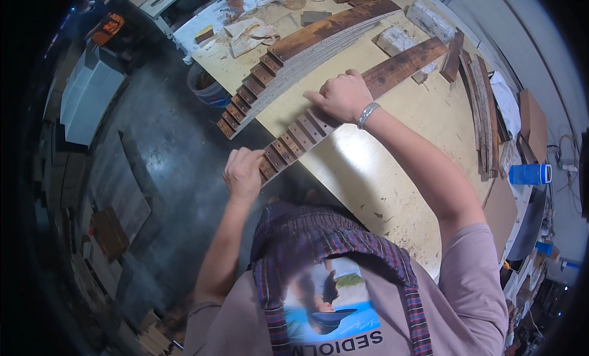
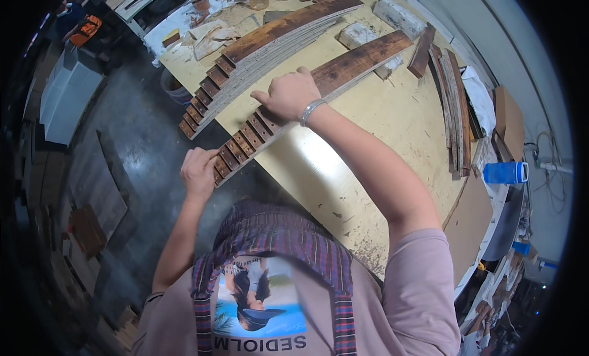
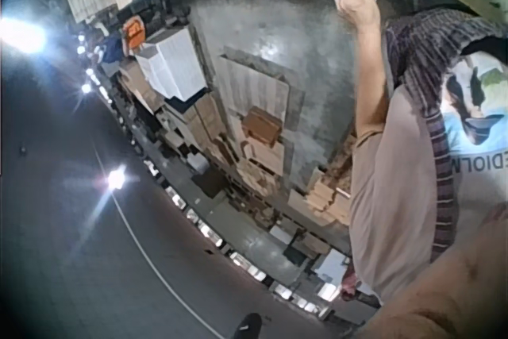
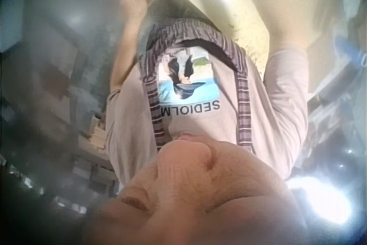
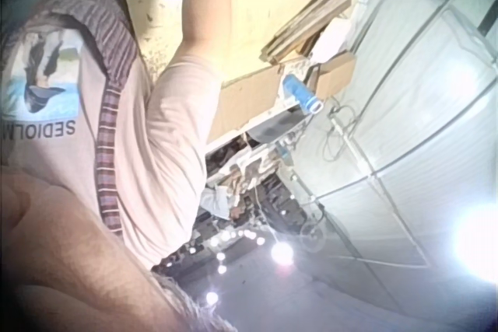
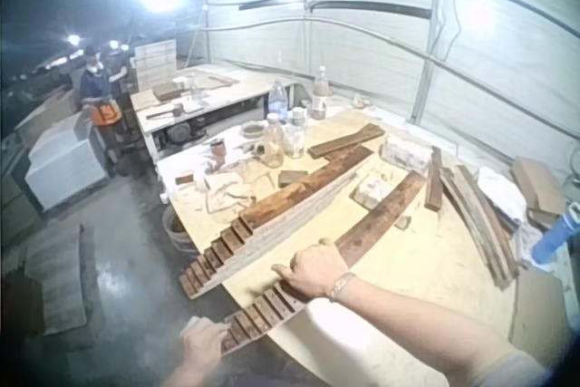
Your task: The person wipes down wooden furniture components with a cloth, handling both individual slats and larger assembled pieces to clean the surfaces.
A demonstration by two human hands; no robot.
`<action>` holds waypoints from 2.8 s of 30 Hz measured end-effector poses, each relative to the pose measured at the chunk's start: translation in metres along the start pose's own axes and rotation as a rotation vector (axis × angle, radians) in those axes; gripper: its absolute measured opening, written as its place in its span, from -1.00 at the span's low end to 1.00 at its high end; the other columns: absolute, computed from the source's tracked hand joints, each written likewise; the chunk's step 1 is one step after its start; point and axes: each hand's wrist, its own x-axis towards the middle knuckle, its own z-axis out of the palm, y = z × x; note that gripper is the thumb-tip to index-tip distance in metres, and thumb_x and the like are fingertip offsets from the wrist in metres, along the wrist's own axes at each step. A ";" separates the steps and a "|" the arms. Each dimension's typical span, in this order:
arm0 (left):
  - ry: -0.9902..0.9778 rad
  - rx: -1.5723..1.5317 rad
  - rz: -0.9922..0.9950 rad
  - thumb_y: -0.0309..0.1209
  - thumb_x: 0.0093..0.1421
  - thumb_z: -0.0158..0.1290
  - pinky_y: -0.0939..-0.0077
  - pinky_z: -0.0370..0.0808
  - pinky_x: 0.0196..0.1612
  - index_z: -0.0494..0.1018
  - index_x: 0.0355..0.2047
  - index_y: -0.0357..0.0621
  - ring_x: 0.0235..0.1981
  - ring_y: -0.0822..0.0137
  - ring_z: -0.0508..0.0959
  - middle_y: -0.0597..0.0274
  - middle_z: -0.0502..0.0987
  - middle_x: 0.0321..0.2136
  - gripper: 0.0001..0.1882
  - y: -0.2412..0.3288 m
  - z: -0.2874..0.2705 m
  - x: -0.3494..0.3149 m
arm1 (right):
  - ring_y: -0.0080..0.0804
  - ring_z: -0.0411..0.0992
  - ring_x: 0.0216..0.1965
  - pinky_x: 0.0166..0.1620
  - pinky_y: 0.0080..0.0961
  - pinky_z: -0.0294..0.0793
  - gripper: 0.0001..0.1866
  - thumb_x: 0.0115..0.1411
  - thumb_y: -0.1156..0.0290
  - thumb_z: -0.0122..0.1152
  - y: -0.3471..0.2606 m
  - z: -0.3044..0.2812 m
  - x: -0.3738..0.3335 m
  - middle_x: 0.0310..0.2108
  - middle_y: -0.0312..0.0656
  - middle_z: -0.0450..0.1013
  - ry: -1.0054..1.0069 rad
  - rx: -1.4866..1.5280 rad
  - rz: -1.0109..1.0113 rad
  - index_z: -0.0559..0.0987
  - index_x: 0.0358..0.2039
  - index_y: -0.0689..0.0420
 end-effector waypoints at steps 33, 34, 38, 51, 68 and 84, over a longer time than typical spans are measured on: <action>-0.017 -0.261 0.037 -0.60 -0.02 0.19 0.24 0.38 -0.38 0.62 -0.40 -0.18 -0.47 0.10 0.43 0.14 0.42 -0.58 -0.87 -0.021 -0.008 -0.050 | 0.00 0.52 -0.43 0.00 -0.19 0.39 -0.45 0.24 -0.02 -0.06 -0.010 0.000 0.004 -0.57 0.03 0.54 -0.002 -0.084 0.098 0.67 -0.62 0.12; 0.000 -0.216 0.039 -0.60 -0.01 0.19 0.24 0.38 -0.38 0.62 -0.41 -0.19 -0.46 0.09 0.43 0.14 0.42 -0.57 -0.88 -0.025 -0.006 -0.046 | 0.00 0.52 -0.42 0.00 -0.19 0.39 -0.45 0.24 -0.02 -0.06 -0.009 -0.003 0.002 -0.57 0.03 0.54 0.005 -0.075 0.091 0.67 -0.62 0.11; 0.033 -0.174 -0.018 -0.61 -0.01 0.18 0.25 0.37 -0.37 0.61 -0.39 -0.21 -0.44 0.07 0.43 0.12 0.42 -0.56 -0.87 -0.034 -0.004 -0.029 | -0.01 0.53 -0.42 0.01 -0.18 0.39 -0.46 0.24 -0.01 -0.05 -0.008 -0.002 -0.002 -0.57 0.02 0.55 0.018 -0.074 0.100 0.68 -0.61 0.11; -0.012 -0.253 0.007 -0.58 -0.03 0.21 0.26 0.41 -0.39 0.61 -0.41 -0.19 -0.45 0.10 0.45 0.15 0.45 -0.54 -0.87 -0.042 -0.011 -0.067 | -0.04 0.53 -0.44 0.02 -0.21 0.39 -0.47 0.23 -0.01 -0.05 -0.011 -0.002 0.002 -0.57 0.03 0.55 0.004 -0.084 0.104 0.69 -0.59 0.10; 0.031 -0.169 -0.101 -0.64 -0.04 0.20 0.29 0.40 -0.35 0.61 -0.39 -0.22 -0.43 0.12 0.46 0.14 0.46 -0.55 -0.84 -0.064 -0.007 -0.078 | 0.02 0.51 -0.44 -0.03 -0.17 0.41 -0.47 0.23 0.00 -0.06 -0.013 -0.007 0.003 -0.55 0.06 0.54 0.017 -0.078 0.108 0.70 -0.56 0.10; 0.055 -0.216 -0.148 -0.63 -0.03 0.17 0.25 0.38 -0.36 0.61 -0.40 -0.22 -0.46 0.09 0.44 0.12 0.47 -0.54 -0.85 -0.065 -0.011 -0.078 | 0.08 0.50 -0.46 -0.05 -0.13 0.43 -0.44 0.23 -0.01 -0.05 -0.004 0.002 0.002 -0.59 0.10 0.51 0.061 -0.073 0.055 0.66 -0.62 0.17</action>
